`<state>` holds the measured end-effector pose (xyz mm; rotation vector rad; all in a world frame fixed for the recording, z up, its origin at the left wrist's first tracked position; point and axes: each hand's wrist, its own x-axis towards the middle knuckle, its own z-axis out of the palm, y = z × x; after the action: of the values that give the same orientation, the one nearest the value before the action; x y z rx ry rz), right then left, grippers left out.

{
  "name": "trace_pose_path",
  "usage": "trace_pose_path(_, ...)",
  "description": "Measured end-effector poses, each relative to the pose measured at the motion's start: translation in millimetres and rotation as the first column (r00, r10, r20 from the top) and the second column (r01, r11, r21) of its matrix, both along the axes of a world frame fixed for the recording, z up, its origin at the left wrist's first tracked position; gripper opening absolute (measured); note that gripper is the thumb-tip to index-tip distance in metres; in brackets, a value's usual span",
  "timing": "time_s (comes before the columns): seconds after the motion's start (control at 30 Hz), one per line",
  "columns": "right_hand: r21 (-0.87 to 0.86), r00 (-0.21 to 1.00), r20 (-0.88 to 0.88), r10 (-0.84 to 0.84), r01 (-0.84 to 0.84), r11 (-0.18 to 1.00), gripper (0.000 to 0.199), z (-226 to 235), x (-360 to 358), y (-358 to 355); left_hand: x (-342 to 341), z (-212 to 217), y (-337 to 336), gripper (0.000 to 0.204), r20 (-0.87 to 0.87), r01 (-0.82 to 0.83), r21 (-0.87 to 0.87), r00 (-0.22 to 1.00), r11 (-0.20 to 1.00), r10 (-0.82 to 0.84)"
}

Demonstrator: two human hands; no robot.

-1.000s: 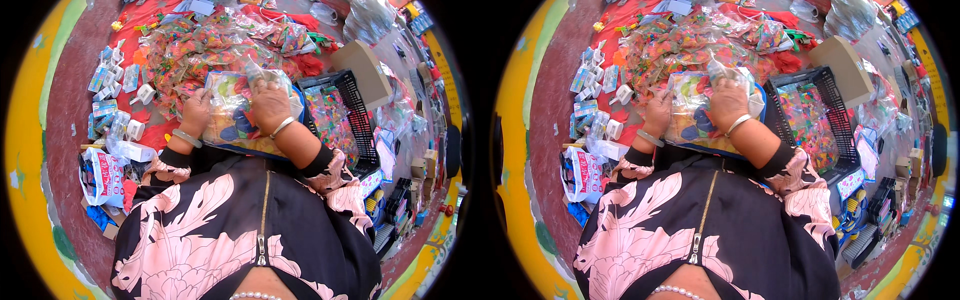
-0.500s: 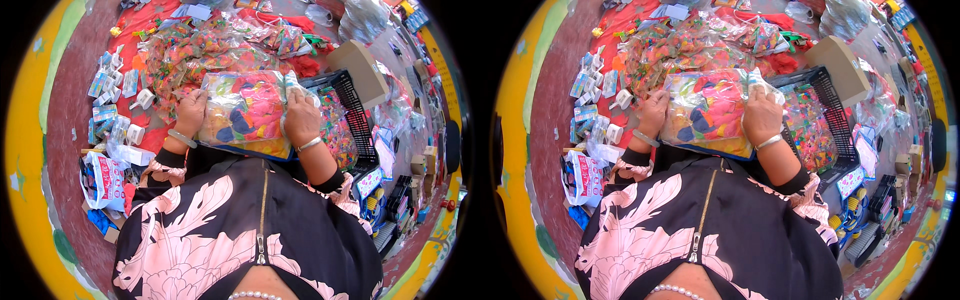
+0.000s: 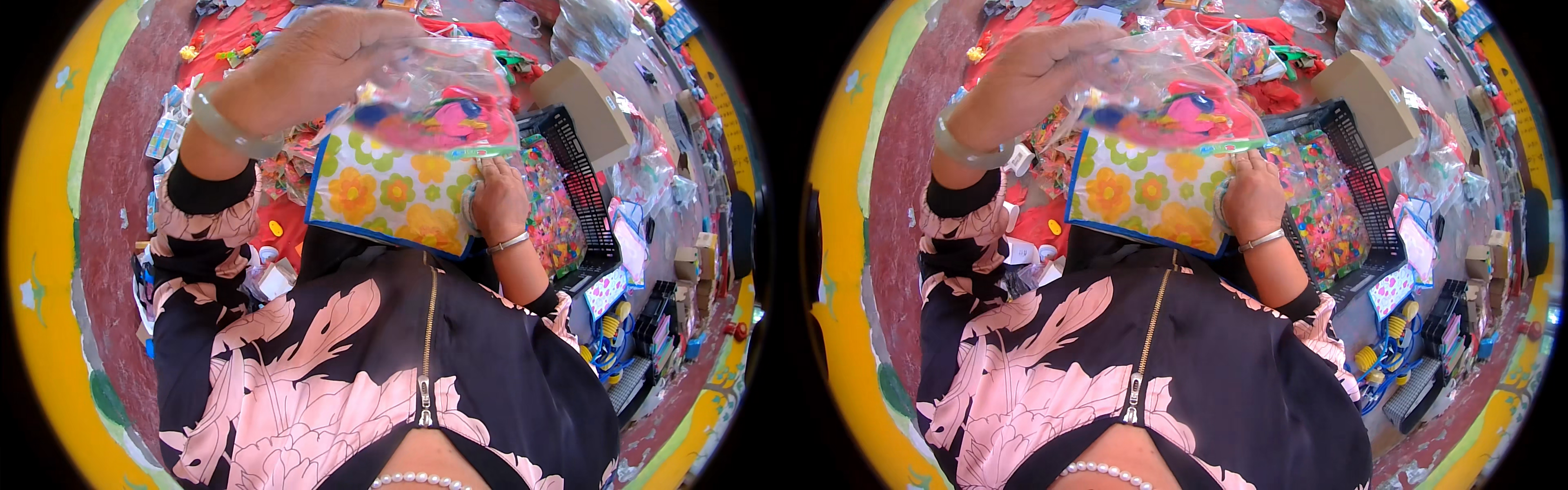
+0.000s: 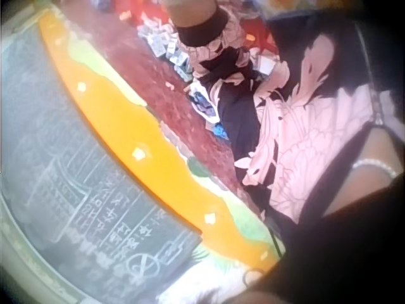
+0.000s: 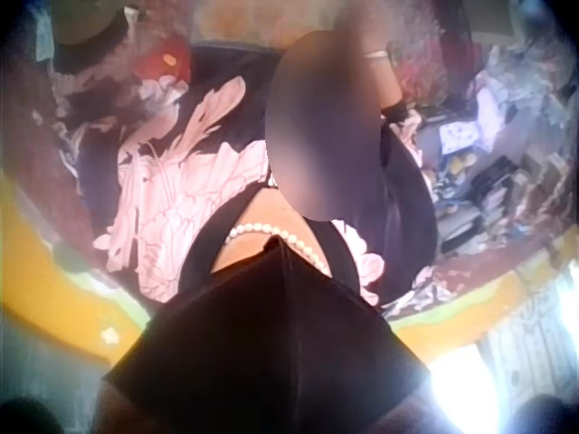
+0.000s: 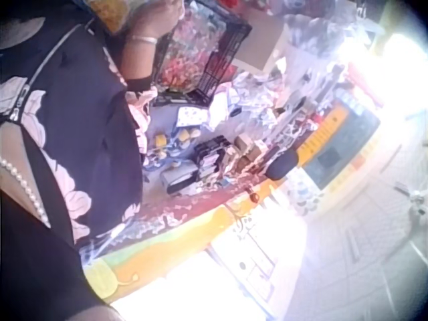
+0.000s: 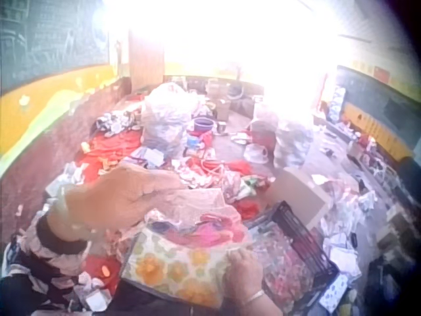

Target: The person repeatedly picks up small plastic-wrapped toy sets from a red tarp, wipes each package with a cloth, and places them into a black plastic basket. The person handles the items one at a time throughout the clip.

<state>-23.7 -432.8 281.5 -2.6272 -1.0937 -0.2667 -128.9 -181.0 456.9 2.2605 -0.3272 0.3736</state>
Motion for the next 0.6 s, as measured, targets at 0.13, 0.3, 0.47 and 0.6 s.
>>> trace_pose_path(0.13,0.151,0.997,-0.058,0.056,-0.047,0.987,0.039,-11,11,-5,-10,11,-11,0.024,0.303,-0.017,0.313,0.949,0.950,-0.083)
trace_pose_path(0.3,0.457,0.924,-0.359,0.130,0.053,0.888,0.038,-26,46,-33,-37,-58,5,0.027,0.244,0.125,0.279,0.950,0.952,-0.196)
trace_pose_path(0.47,0.472,0.881,-0.473,0.024,0.230,0.851,0.037,-17,72,-53,-79,-160,25,0.024,0.118,-0.077,0.370,0.992,0.926,0.035)
trace_pose_path(0.6,0.548,0.974,-0.219,0.058,0.074,0.834,0.036,31,64,-29,-91,-193,13,0.017,-0.007,-0.525,-0.236,0.842,0.818,0.539)
